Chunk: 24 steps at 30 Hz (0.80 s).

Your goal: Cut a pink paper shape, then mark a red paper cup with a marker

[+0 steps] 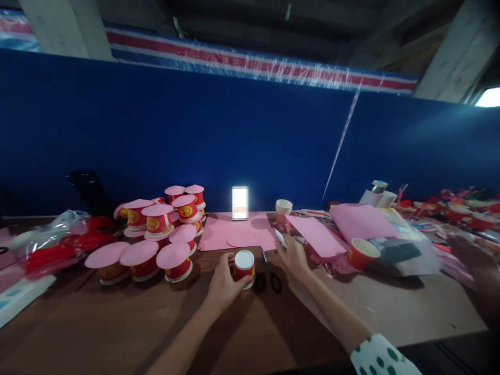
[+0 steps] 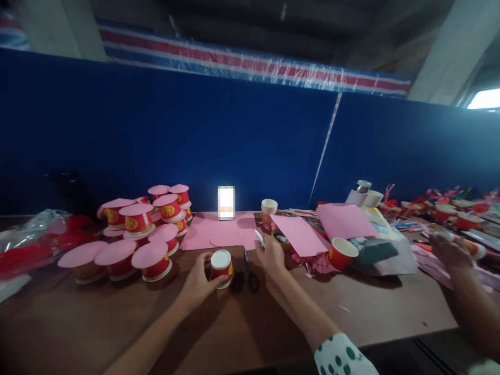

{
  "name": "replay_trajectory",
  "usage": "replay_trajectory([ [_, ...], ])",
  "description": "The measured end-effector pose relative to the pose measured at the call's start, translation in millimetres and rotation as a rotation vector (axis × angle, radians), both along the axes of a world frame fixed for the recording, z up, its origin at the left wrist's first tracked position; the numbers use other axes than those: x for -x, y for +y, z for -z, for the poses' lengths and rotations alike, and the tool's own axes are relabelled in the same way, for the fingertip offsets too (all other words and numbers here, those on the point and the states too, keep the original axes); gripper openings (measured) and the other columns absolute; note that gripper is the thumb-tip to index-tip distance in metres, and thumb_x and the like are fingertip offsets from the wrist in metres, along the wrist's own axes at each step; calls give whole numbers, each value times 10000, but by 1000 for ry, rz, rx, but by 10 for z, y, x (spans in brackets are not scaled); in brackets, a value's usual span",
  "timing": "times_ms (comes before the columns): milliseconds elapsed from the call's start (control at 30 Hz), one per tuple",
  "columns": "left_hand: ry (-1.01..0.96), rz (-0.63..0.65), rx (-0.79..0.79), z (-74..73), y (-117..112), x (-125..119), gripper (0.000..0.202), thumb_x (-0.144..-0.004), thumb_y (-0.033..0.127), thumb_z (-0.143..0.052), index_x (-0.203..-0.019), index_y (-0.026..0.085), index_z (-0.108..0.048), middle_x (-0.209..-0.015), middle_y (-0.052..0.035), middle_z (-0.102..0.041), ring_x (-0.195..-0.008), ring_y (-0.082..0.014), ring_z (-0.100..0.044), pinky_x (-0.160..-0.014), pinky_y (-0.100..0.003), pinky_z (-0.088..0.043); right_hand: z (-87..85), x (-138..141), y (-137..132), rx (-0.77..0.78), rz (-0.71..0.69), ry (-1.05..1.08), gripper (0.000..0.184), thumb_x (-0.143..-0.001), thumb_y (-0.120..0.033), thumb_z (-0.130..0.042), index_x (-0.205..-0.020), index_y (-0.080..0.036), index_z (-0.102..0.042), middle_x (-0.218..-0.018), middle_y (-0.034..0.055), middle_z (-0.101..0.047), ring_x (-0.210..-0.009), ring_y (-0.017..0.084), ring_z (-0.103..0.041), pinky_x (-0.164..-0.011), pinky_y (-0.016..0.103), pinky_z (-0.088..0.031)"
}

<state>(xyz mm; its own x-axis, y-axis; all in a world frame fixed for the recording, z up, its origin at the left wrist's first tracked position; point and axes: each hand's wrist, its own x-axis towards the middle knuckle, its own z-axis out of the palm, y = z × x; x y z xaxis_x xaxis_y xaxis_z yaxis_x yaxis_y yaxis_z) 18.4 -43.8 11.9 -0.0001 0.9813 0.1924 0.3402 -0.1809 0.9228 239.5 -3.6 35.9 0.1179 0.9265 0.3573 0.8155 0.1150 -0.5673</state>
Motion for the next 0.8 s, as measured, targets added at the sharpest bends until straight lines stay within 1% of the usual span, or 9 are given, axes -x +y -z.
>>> replay_trajectory([
  [167, -354, 42, 87, -129, 202, -11, 540, -571, 353, -751, -1019, 134, -544, -1015, -126, -632, -924, -247, -601, -825, -366, -449, 91, 299, 83, -67, -131, 356, 309, -844, -353, -437, -1010, -134, -579, -831, 68, -652, -728, 184, -605, -642, 257, -456],
  [233, -557, 56, 157, -180, 309, -26, 495, -625, 356, -721, -1029, 132, -544, -1001, -114, -645, -912, -217, -608, -798, -321, -461, 121, 413, 139, -81, -160, 486, 345, -841, -408, -433, -964, -125, -588, -770, 57, -641, -643, 165, -588, -573, 249, -456],
  [333, -757, 132, 246, -220, 431, -47, 425, -674, 369, -686, -1018, 153, -557, -940, -79, -667, -771, -168, -631, -655, -258, -476, 158, 541, 184, -82, -211, 648, 424, -830, -494, -428, -911, -115, -600, -660, 28, -604, -489, 122, -511, -450, 227, -415],
  [400, -819, 179, 283, -221, 468, -61, 395, -679, 354, -687, -1003, 162, -569, -898, -59, -677, -722, -151, -631, -602, -231, -466, 176, 593, 168, -82, -256, 727, 443, -806, -516, -466, -948, -117, -599, -655, 18, -592, -479, 111, -496, -428, 215, -406],
  [500, -885, 209, 293, -191, 475, -81, 375, -666, 332, -700, -979, 161, -586, -861, -45, -689, -727, -156, -641, -617, -228, -472, 193, 632, 95, -74, -317, 801, 427, -779, -509, -523, -964, -135, -614, -642, 10, -587, -537, 127, -525, -458, 216, -429],
  [567, -935, 201, 288, -157, 470, -85, 346, -673, 338, -691, -955, 167, -589, -844, -33, -693, -722, -152, -645, -620, -223, -475, 197, 646, 37, -47, -374, 878, 398, -781, -477, -547, -986, -143, -615, -684, 19, -605, -589, 139, -549, -505, 230, -453],
  [633, -985, 158, 331, -118, 467, -77, 301, -689, 350, -673, -923, 181, -587, -787, -5, -690, -655, -122, -637, -560, -196, -462, 199, 662, -16, -25, -412, 932, 377, -789, -442, -556, -1022, -150, -604, -748, 32, -623, -611, 143, -559, -533, 242, -466],
  [733, -1048, 74, 461, -69, 468, -47, 238, -709, 350, -649, -855, 171, -591, -640, 28, -656, -490, -77, -579, -414, -158, -386, 213, 699, -80, -35, -436, 895, 349, -782, -389, -576, -1050, -166, -586, -861, 50, -637, -655, 155, -579, -560, 251, -481],
  [800, -1079, 70, 472, -42, 469, -24, 222, -729, 334, -627, -853, 152, -601, -639, 9, -660, -497, -89, -587, -416, -165, -398, 236, 731, -112, -66, -459, 812, 324, -768, -334, -592, -1050, -175, -578, -901, 50, -633, -713, 168, -591, -605, 257, -492],
])
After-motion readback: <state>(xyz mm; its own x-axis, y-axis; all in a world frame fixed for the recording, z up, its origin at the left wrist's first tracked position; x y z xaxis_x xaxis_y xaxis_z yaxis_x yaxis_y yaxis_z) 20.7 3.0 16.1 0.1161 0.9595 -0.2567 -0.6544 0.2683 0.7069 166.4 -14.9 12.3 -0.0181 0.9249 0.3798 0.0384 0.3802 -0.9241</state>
